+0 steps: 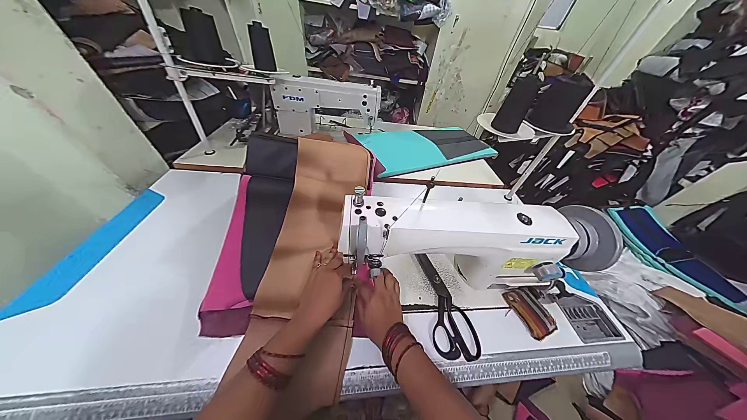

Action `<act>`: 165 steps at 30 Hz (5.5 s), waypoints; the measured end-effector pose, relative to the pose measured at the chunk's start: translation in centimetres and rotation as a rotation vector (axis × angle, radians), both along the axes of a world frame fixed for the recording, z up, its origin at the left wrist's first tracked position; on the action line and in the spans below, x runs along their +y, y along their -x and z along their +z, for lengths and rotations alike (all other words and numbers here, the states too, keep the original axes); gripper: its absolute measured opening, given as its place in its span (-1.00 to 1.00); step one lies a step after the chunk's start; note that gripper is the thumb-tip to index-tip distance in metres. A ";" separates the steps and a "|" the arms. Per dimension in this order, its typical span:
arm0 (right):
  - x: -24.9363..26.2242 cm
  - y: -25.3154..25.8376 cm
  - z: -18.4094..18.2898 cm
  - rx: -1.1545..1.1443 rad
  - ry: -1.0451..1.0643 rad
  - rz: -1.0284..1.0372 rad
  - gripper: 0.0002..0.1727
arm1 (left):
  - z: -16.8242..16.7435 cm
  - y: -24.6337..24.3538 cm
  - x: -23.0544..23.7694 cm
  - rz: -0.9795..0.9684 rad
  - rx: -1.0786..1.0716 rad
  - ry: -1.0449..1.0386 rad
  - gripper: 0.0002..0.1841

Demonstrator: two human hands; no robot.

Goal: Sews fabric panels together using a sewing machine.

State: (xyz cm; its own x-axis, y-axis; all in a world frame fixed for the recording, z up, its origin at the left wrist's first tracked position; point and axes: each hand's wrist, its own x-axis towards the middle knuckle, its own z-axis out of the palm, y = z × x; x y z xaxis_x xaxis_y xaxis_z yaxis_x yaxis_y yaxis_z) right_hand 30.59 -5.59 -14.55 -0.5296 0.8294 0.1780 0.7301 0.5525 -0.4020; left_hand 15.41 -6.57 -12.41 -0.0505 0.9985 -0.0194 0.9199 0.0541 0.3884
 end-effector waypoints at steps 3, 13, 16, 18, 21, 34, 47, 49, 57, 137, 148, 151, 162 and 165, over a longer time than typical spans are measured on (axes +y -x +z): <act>0.0 0.0 0.2 -0.017 0.040 0.000 -0.61 | -0.4 0.1 -0.4 -0.012 -0.036 -0.068 -0.61; -0.5 -0.9 -1.7 0.137 -0.202 0.196 -0.69 | -1.6 4.0 -14.8 0.626 -0.078 -0.190 0.05; -0.5 -0.8 -1.7 0.143 -0.216 0.202 -0.69 | -1.2 5.5 -14.8 0.575 -0.141 -0.069 -0.30; -0.6 -0.8 -1.6 0.133 -0.213 0.195 -0.66 | -1.2 6.0 -14.4 0.519 -0.188 -0.141 -0.55; -0.6 -0.6 -1.3 0.123 -0.218 0.190 -0.62 | 1.3 6.0 -13.1 0.459 -0.097 -0.360 -0.76; -1.1 1.3 -0.8 0.106 -0.069 0.070 -0.54 | 4.7 15.7 -0.8 0.214 0.049 -0.123 -0.56; -2.2 1.8 -1.1 -0.013 -0.230 0.072 -0.58 | 0.7 15.0 -3.7 0.535 -0.218 -0.305 -0.61; -2.4 1.8 -1.2 -0.020 -0.223 0.051 -0.57 | 0.7 14.4 -4.2 0.599 -0.264 -0.231 -0.58; -2.1 1.6 -0.8 -0.005 -0.096 0.008 -0.56 | 0.3 12.2 -8.6 0.608 -0.218 -0.122 -0.54; -0.7 -0.7 -1.6 0.231 -0.174 0.123 -0.65 | -1.5 4.1 -11.8 0.584 -0.059 -0.260 -0.44; -0.4 -0.5 -0.3 0.098 0.058 0.040 -0.58 | -1.2 4.4 -9.8 0.639 -0.069 -0.240 -0.52; -0.2 -0.3 -0.2 0.046 0.055 0.047 -0.57 | -1.3 4.6 -9.2 0.645 -0.073 -0.229 -0.52; 0.3 -0.1 -0.4 0.025 0.077 0.032 -0.56 | -0.6 5.6 -6.5 0.658 -0.076 -0.167 -0.53; 0.7 0.3 0.0 -0.046 0.153 -0.010 -0.54 | -0.3 5.9 -5.5 0.669 -0.079 -0.153 -0.55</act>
State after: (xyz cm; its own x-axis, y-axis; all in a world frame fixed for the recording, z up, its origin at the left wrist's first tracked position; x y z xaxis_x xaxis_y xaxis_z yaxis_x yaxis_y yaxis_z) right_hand 30.26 -4.93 -14.52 -0.5263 0.8500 0.0250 0.7547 0.4804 -0.4467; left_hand 9.56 -12.06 -12.72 -0.6607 0.7452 0.0900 0.6767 0.5394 0.5011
